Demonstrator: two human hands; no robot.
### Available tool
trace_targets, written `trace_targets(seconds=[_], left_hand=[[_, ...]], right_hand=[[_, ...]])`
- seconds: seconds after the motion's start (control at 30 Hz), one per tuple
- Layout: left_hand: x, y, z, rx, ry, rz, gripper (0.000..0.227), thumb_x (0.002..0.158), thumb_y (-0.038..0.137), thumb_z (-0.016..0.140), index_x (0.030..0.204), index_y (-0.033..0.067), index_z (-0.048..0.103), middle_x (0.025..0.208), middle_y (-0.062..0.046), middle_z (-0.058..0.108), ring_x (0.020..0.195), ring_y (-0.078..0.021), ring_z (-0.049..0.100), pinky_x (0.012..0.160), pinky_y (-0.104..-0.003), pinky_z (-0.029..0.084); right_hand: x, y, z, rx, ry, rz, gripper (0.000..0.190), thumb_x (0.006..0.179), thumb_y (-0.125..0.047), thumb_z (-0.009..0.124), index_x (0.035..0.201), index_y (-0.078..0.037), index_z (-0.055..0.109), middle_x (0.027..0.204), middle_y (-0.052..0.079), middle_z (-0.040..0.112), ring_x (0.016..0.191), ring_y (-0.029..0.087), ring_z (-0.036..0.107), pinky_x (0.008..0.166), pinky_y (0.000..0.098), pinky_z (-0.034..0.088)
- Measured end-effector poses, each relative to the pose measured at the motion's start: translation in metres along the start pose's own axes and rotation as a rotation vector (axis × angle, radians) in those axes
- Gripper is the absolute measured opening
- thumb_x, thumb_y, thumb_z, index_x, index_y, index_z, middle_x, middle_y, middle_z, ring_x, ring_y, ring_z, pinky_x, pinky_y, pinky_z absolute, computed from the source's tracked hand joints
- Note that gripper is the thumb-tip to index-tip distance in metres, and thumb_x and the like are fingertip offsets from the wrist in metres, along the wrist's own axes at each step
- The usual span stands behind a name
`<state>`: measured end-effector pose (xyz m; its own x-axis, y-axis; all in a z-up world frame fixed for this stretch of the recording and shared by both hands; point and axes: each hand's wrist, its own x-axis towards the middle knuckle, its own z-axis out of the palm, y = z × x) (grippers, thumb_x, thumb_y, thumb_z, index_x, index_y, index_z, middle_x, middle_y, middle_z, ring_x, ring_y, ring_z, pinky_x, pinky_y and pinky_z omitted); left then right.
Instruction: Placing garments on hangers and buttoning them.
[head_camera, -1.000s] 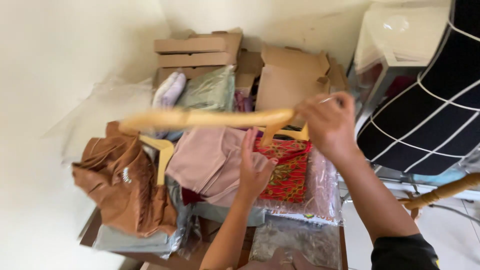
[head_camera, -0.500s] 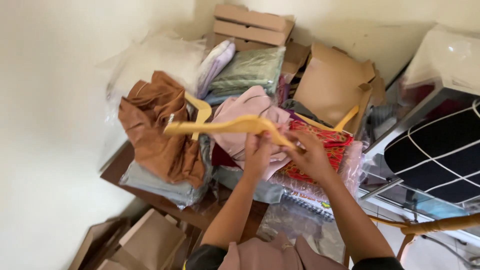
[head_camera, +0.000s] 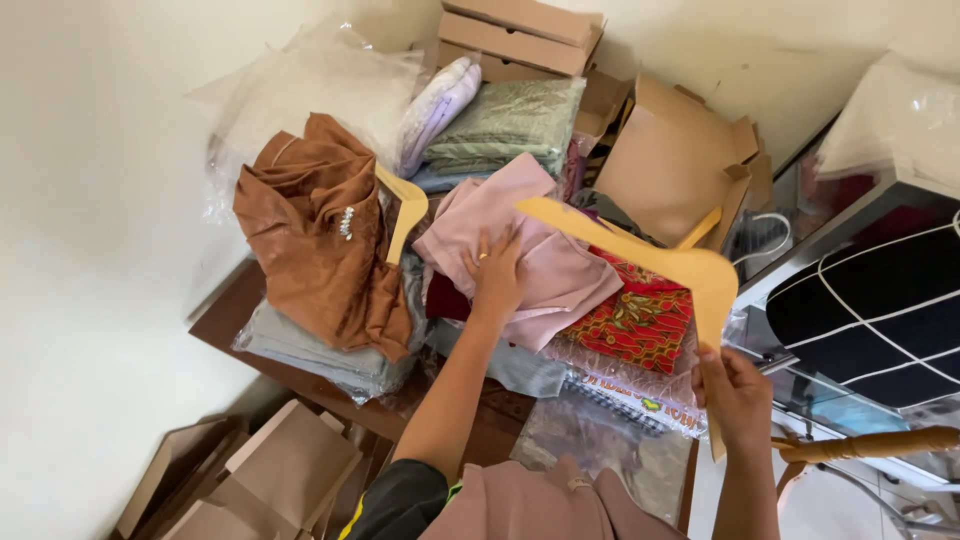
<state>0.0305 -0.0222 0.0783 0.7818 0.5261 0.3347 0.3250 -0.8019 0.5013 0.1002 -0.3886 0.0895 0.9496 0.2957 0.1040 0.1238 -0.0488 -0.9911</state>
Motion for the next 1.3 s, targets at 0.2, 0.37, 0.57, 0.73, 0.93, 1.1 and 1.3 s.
trace_targets(seconds=[0.2, 0.37, 0.57, 0.73, 0.93, 1.1, 1.3], left_hand=[[0.016, -0.001, -0.033, -0.582, 0.405, 0.220, 0.052, 0.094, -0.007, 0.051, 0.145, 0.0016, 0.055, 0.154, -0.015, 0.052, 0.140, -0.0334, 0.054, 0.113, -0.043, 0.048], [0.002, 0.030, -0.071, -0.551, 0.365, 0.363, 0.059, 0.089, -0.018, 0.048, 0.145, -0.0010, 0.058, 0.153, -0.018, 0.054, 0.137, -0.0341, 0.057, 0.111, -0.039, 0.050], [-0.019, 0.051, -0.086, -0.535, 0.422, 0.574, 0.050, 0.089, -0.018, 0.048, 0.134, -0.0001, 0.059, 0.156, -0.016, 0.054, 0.150, -0.0341, 0.050, 0.122, -0.041, 0.045], [-0.017, 0.050, -0.119, -0.578, 0.523, 0.414, 0.055, 0.093, -0.019, 0.047, 0.144, -0.0008, 0.058, 0.154, -0.019, 0.052, 0.145, -0.0332, 0.051, 0.113, -0.037, 0.051], [-0.031, 0.057, -0.075, -0.549, 0.335, 0.601, 0.051, 0.095, -0.015, 0.053, 0.139, 0.0058, 0.067, 0.144, -0.015, 0.062, 0.139, -0.0334, 0.058, 0.113, -0.040, 0.051], [-0.041, 0.067, -0.096, -0.591, 0.057, 0.689, 0.048, 0.087, -0.010, 0.062, 0.131, 0.0054, 0.070, 0.138, -0.016, 0.067, 0.132, -0.0337, 0.063, 0.122, -0.049, 0.040], [-0.022, 0.065, -0.174, -0.431, 0.567, 0.591, 0.025, 0.102, 0.003, 0.064, 0.123, 0.0135, 0.073, 0.139, -0.008, 0.070, 0.147, -0.0332, 0.049, 0.130, -0.053, 0.034]], right_hand=[[-0.017, 0.027, 0.001, -0.121, 0.032, 0.050, 0.024, 0.102, -0.021, 0.063, 0.108, 0.000, 0.072, 0.070, 0.002, 0.061, 0.052, 0.008, 0.051, 0.046, 0.0238, 0.039], [-0.017, 0.021, 0.055, -0.205, 0.065, -0.005, 0.021, 0.104, -0.023, 0.063, 0.100, -0.004, 0.070, 0.066, 0.002, 0.060, 0.053, 0.007, 0.050, 0.046, 0.0237, 0.039], [0.004, -0.001, 0.121, 0.020, -0.021, -0.160, 0.015, 0.106, -0.020, 0.056, 0.109, -0.006, 0.058, 0.073, 0.001, 0.058, 0.057, 0.006, 0.052, 0.048, 0.0235, 0.042], [0.005, -0.027, 0.107, 0.280, -0.132, -0.139, 0.013, 0.108, -0.018, 0.051, 0.111, -0.006, 0.052, 0.074, 0.001, 0.056, 0.055, 0.006, 0.050, 0.046, 0.0228, 0.041], [0.004, -0.021, 0.114, 0.112, -0.020, -0.288, 0.011, 0.107, -0.013, 0.053, 0.112, -0.004, 0.050, 0.077, 0.002, 0.056, 0.057, 0.006, 0.049, 0.048, 0.0222, 0.041], [0.009, -0.007, 0.109, 0.176, 0.030, -0.311, 0.010, 0.107, -0.012, 0.053, 0.113, -0.004, 0.051, 0.078, 0.001, 0.057, 0.057, 0.005, 0.049, 0.048, 0.0216, 0.041], [0.008, 0.028, 0.080, 0.156, -0.084, -0.266, 0.012, 0.105, -0.013, 0.059, 0.109, -0.002, 0.059, 0.078, 0.001, 0.060, 0.062, 0.005, 0.052, 0.053, 0.0216, 0.042]])
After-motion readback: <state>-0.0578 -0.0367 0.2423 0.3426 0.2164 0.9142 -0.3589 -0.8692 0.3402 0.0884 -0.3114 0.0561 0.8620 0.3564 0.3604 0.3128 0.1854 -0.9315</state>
